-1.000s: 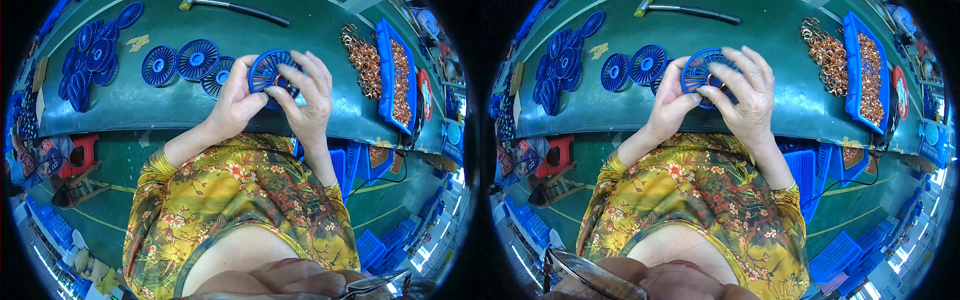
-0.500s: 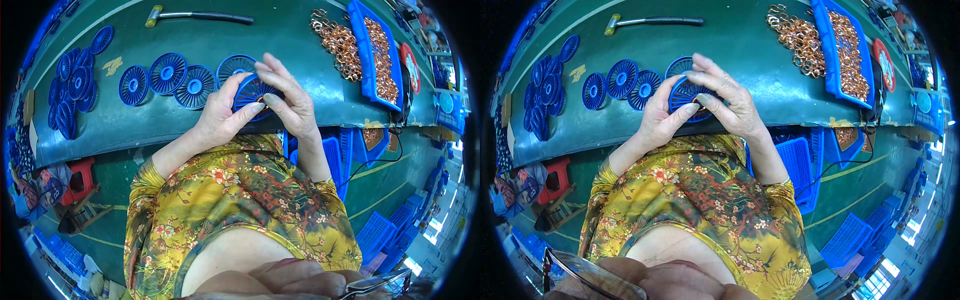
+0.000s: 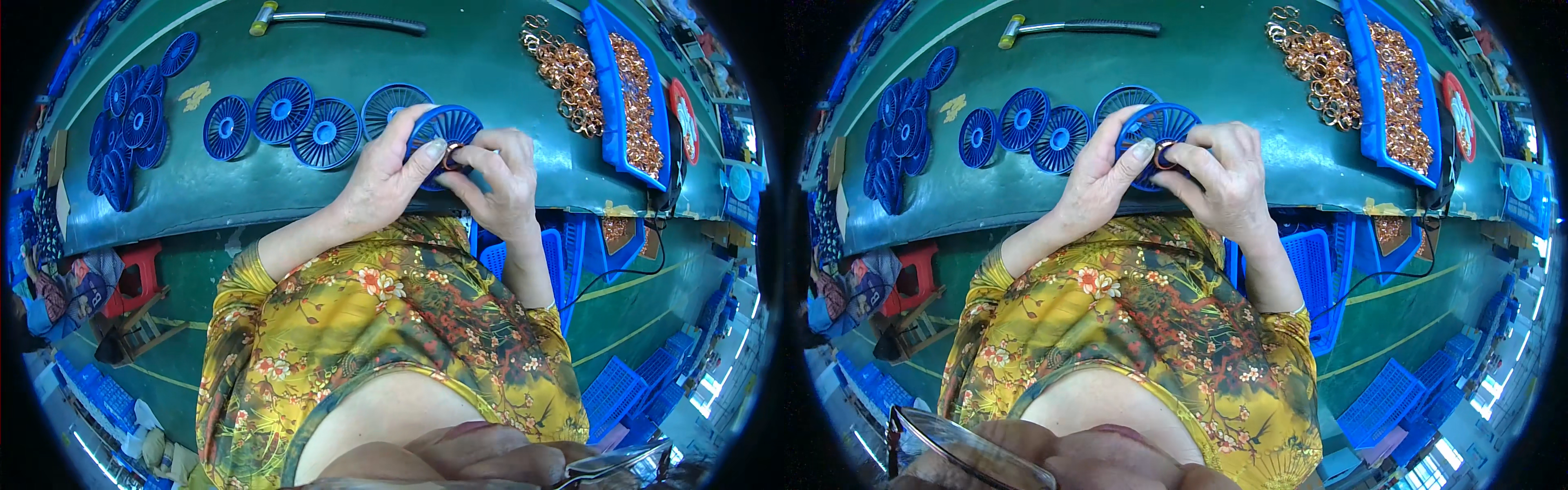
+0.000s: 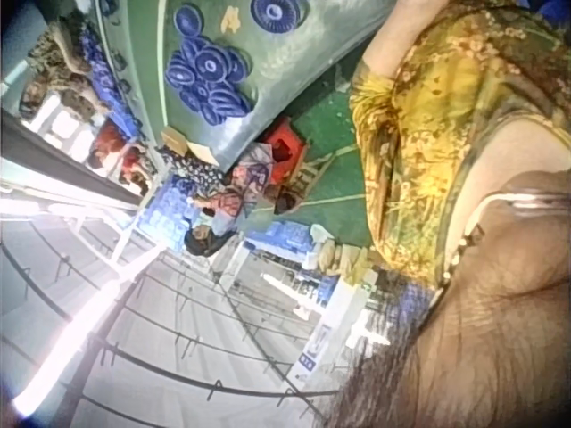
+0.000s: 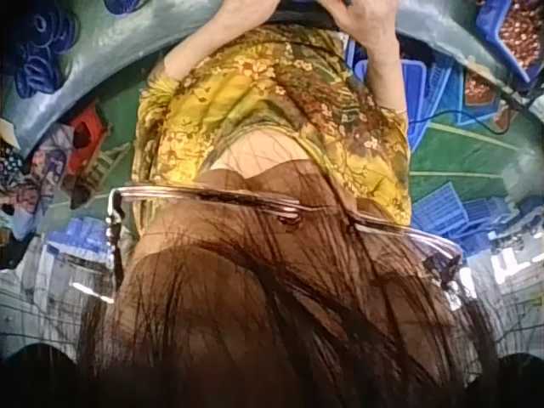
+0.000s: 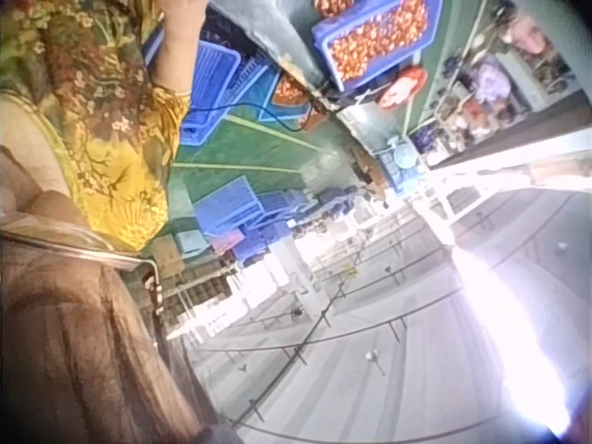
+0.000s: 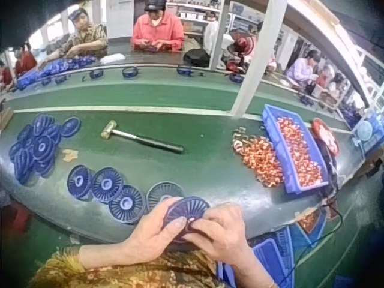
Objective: Assemble small copper rings into circular blue plastic components on an assembly line.
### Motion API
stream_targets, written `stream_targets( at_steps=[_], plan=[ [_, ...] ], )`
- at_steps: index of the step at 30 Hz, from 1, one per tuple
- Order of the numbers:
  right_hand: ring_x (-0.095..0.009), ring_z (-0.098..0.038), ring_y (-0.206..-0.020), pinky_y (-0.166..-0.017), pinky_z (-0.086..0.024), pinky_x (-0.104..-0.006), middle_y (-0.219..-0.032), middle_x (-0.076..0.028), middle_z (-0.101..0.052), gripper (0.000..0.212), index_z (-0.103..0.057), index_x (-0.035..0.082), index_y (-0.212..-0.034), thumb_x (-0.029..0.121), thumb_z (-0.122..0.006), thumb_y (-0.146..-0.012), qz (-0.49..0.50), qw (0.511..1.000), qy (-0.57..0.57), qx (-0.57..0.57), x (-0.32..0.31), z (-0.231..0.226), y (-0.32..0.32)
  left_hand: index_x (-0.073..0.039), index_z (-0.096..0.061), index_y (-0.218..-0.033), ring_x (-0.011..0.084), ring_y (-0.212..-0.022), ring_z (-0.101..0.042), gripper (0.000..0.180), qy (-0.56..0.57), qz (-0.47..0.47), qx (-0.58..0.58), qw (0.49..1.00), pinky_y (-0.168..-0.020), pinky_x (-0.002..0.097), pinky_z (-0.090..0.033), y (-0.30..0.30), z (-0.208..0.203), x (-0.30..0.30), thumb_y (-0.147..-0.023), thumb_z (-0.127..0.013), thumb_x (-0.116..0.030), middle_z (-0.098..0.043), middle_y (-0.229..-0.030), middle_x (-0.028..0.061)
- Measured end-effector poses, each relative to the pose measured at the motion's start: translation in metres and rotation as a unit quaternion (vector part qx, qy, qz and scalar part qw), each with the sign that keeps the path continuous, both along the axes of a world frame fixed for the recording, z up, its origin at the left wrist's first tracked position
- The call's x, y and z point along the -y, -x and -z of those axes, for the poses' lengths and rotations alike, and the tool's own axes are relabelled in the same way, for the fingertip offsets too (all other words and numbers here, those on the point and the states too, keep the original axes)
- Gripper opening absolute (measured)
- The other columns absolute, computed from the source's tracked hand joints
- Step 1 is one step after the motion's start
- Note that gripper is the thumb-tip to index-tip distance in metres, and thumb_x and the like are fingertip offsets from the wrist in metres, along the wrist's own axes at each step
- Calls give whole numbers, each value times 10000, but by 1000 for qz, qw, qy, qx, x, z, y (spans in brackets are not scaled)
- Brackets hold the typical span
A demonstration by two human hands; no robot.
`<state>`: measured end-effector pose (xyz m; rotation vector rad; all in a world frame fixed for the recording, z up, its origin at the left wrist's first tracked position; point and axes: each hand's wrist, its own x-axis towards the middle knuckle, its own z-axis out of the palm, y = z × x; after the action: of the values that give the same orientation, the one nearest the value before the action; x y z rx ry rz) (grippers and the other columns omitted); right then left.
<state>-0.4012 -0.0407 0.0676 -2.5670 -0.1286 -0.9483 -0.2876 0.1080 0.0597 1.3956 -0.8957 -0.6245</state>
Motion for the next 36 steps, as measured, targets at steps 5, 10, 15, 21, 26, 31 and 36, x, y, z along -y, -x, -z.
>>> stream_targets(
  at_steps=[5,10,15,21,26,31,36],
  plan=[
    [-232,-550,-647,-635,-414,-348,-728,-52,-600,220,-566,72,-793,90,-765,-701,18,996,-74,39,-5,8,-1,-40,-326,-1389,220,-1019,-611,489,33,-74,150,985,-858,308,-479,-2,9,3,-959,-515,-173,-533,-1260,172],
    [-126,-548,-624,-581,-438,-250,-750,-56,-620,152,-596,29,-838,60,-732,-778,-1,934,-357,-3,-12,15,10,-152,-491,-1319,280,-842,-680,454,73,-54,171,981,-690,320,-540,2,2,9,-889,-574,-32,-656,-1058,149],
    [-57,-528,-661,-596,-438,-203,-793,-12,-616,101,-617,9,-892,73,-683,-851,-28,859,-508,-60,-20,8,16,-78,-613,-1140,220,-865,-677,247,9,-13,234,972,-711,292,-536,-3,4,12,-896,-590,-55,-673,-1015,100],
    [-61,-537,-686,-614,-440,-201,-789,-3,-596,113,-602,-11,-951,70,-644,-883,-40,822,-560,-99,-21,8,18,-51,-617,-1023,206,-753,-673,128,13,-32,222,975,-633,291,-524,2,6,15,-899,-591,-66,-665,-864,94],
    [-73,-517,-670,-604,-433,-222,-784,-18,-590,82,-599,-10,-896,51,-643,-864,8,867,-494,-70,-26,13,15,-49,-615,-1025,194,-743,-671,133,-29,-1,162,986,-630,285,-522,4,2,15,-895,-593,-63,-664,-833,95],
    [-74,-469,-636,-578,-401,-228,-739,-2,-555,93,-571,8,-832,49,-654,-838,46,866,-496,-45,-36,20,12,-41,-625,-998,195,-733,-679,139,12,-45,197,979,-619,285,-525,9,10,17,-863,-602,-16,-672,-835,93],
    [-82,-450,-618,-544,-367,-243,-703,-11,-517,102,-560,15,-827,41,-658,-834,38,850,-524,26,-37,32,11,-53,-598,-948,271,-653,-648,113,53,-66,209,974,-534,341,-497,15,12,22,-839,-620,-37,-630,-735,127]
  ],
)
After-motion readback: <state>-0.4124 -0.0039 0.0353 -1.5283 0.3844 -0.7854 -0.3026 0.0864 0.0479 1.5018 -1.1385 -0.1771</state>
